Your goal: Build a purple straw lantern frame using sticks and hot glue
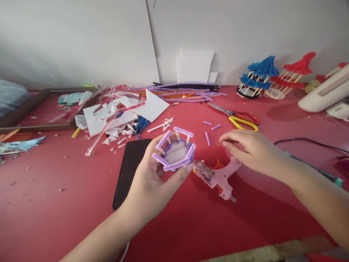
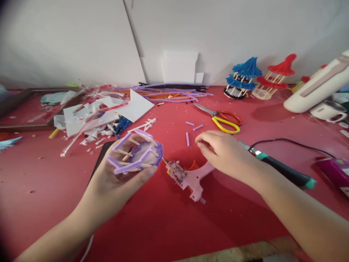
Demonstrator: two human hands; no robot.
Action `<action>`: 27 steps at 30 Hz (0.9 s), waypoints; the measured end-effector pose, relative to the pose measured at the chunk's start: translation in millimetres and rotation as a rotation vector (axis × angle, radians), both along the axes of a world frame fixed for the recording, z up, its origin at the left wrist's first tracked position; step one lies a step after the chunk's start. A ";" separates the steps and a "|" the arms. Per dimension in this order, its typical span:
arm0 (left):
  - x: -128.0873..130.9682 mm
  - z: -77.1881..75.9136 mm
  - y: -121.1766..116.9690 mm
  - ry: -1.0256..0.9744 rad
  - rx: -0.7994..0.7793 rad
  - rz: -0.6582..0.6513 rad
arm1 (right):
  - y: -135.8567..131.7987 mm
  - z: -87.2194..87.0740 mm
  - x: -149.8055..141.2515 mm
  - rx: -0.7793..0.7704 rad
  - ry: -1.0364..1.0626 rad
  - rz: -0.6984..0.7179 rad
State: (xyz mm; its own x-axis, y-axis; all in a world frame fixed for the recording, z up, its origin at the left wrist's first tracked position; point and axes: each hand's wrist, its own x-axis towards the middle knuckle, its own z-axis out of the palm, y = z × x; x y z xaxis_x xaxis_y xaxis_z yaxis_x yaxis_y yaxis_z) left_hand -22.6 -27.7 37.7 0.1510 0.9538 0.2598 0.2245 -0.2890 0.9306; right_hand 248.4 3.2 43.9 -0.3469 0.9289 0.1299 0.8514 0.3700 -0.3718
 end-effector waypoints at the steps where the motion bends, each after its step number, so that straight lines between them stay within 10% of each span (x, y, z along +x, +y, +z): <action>1: -0.3 -0.1 0.3 0.021 0.001 -0.007 | 13.3 1.7 -0.4 0.048 -0.081 0.023; 8: -4.4 -1.4 2.6 0.192 0.125 -0.004 | 103.6 12.8 -18.1 -0.085 -0.341 -0.021; 14: -3.7 -1.5 3.4 0.278 0.235 0.031 | 123.6 10.0 -41.5 -0.193 -0.334 -0.022; 27: -5.3 -0.4 -3.3 0.491 0.374 0.088 | 2.3 20.5 -52.7 -0.254 0.904 -0.113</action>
